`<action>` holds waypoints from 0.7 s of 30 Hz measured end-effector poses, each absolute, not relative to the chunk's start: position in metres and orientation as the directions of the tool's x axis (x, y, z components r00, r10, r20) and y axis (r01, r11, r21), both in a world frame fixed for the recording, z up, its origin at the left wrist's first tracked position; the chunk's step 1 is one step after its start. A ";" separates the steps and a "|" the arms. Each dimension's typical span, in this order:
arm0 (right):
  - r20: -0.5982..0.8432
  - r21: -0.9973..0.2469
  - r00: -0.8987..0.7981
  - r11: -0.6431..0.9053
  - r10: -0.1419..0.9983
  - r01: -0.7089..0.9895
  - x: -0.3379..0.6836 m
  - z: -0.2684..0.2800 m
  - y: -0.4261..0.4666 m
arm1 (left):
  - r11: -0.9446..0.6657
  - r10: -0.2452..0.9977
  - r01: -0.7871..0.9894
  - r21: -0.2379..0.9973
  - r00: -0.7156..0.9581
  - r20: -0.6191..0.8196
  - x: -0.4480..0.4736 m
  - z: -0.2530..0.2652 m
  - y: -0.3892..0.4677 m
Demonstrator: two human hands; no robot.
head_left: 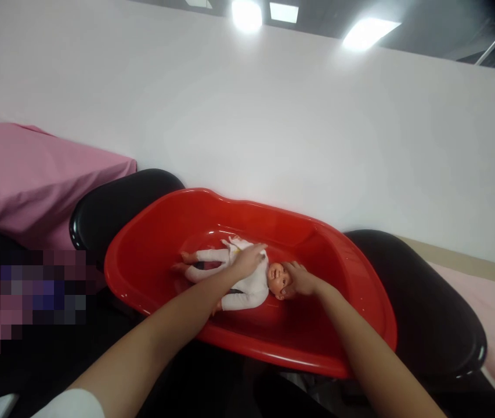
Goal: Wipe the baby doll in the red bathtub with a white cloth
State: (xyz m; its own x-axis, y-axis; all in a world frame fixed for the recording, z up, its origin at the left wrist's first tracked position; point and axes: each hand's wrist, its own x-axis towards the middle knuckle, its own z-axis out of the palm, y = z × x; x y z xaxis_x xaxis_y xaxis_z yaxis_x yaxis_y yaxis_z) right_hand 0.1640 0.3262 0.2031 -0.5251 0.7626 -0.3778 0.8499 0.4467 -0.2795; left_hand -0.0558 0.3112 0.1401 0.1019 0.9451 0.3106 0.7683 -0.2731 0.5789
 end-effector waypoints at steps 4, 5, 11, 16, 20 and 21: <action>-0.396 -0.259 -0.499 0.428 0.771 0.866 0.163 0.201 0.328 | -0.406 0.913 0.793 0.454 0.332 0.238 -0.032 0.120 0.325; -0.399 -0.259 -0.492 0.420 0.774 0.870 0.164 0.200 0.328 | -0.395 0.919 0.807 0.439 0.338 0.205 -0.033 0.116 0.331; -0.418 -0.271 -0.484 0.403 0.769 0.874 0.165 0.198 0.333 | -0.286 0.958 0.860 0.423 0.273 0.091 -0.070 0.097 0.370; -0.448 -0.277 -0.470 0.382 0.760 0.882 0.164 0.198 0.337 | -0.068 0.993 0.887 0.458 0.016 0.117 -0.118 0.087 0.376; -0.440 -0.271 -0.473 0.389 0.763 0.880 0.162 0.199 0.336 | -0.096 0.961 0.817 0.569 -0.072 0.267 -0.112 0.105 0.368; -0.438 -0.269 -0.474 0.391 0.764 0.880 0.162 0.199 0.335 | -0.144 0.951 0.793 0.592 -0.054 0.304 -0.102 0.112 0.365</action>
State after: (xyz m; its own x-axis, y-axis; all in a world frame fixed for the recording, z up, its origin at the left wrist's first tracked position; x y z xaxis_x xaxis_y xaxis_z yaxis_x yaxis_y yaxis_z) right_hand 0.1622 0.3349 0.1992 -0.4738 0.7640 -0.4380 0.8800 0.3913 -0.2694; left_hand -0.1020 0.3651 0.1124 -0.0543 0.9513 0.3035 0.7933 -0.1435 0.5917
